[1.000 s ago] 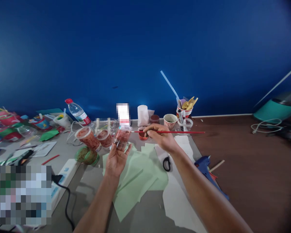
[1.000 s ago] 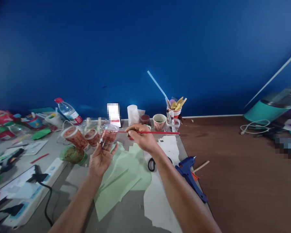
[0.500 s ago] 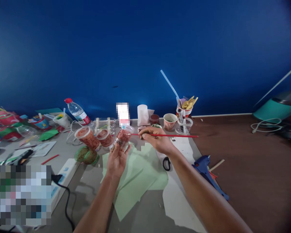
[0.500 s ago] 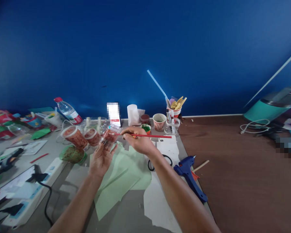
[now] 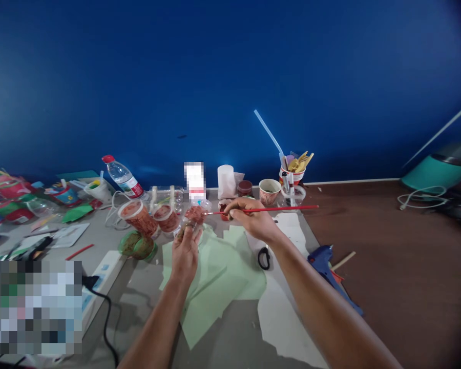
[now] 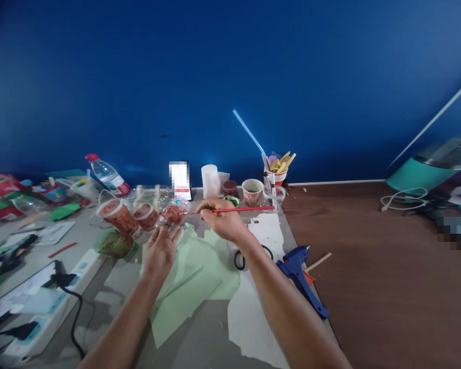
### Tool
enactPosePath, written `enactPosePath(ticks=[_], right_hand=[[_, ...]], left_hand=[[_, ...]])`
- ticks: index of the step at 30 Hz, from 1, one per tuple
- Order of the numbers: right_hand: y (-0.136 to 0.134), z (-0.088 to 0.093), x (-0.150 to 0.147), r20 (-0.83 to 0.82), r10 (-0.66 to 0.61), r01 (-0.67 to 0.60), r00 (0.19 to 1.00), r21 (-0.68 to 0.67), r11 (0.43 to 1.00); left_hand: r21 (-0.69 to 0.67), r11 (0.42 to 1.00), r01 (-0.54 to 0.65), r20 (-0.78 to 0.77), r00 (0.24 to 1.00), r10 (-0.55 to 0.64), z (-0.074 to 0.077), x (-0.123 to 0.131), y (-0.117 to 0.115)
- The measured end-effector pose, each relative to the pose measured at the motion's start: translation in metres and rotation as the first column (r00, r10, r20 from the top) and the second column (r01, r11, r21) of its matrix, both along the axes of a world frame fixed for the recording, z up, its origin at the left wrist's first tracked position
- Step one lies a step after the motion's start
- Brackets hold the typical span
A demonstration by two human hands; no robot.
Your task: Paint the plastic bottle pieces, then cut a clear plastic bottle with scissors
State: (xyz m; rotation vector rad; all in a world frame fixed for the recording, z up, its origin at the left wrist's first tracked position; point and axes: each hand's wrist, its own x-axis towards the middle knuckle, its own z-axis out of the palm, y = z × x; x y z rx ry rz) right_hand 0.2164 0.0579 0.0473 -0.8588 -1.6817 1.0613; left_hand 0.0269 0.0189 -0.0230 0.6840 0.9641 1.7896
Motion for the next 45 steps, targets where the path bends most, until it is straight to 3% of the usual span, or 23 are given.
enactPosePath(ticks=[4, 8, 15, 20, 24, 36, 45], right_hand=[[0.000, 0.000, 0.002, -0.054, -0.015, 0.016, 0.998, 0.005, 1.000], [0.000, -0.001, -0.003, -0.068, 0.036, -0.034, 0.997, 0.041, 0.999], [0.000, 0.005, 0.003, -0.049, -0.007, 0.006, 0.999, -0.027, 1.000], [-0.002, 0.003, 0.000, -0.067, 0.026, -0.024, 0.997, 0.025, 0.999], [-0.003, 0.004, -0.001, 0.008, 0.029, -0.029, 1.000, 0.018, 0.999], [-0.006, 0.008, 0.000, 0.014, 0.023, -0.024, 1.000, 0.019, 1.000], [-0.004, 0.011, 0.004, -0.014, -0.022, 0.022, 1.000, 0.026, 0.999]], left_hand=[[-0.024, 0.997, -0.072, -0.274, 0.960, 0.062, -0.004, 0.000, -0.001], [-0.013, 0.990, -0.138, -0.576, 0.810, 0.105, -0.013, -0.001, -0.001], [0.141, 0.986, -0.090, -0.807, 0.566, 0.167, -0.023, -0.007, -0.001], [0.210, 0.975, -0.070, -0.876, 0.429, 0.220, -0.021, -0.007, -0.003], [0.249, 0.966, -0.072, -0.895, 0.363, 0.258, -0.021, -0.007, -0.002], [0.311, 0.949, -0.058, -0.914, 0.255, 0.315, -0.021, -0.009, -0.003], [0.342, 0.940, -0.002, -0.915, 0.227, 0.333, -0.017, -0.005, -0.005]])
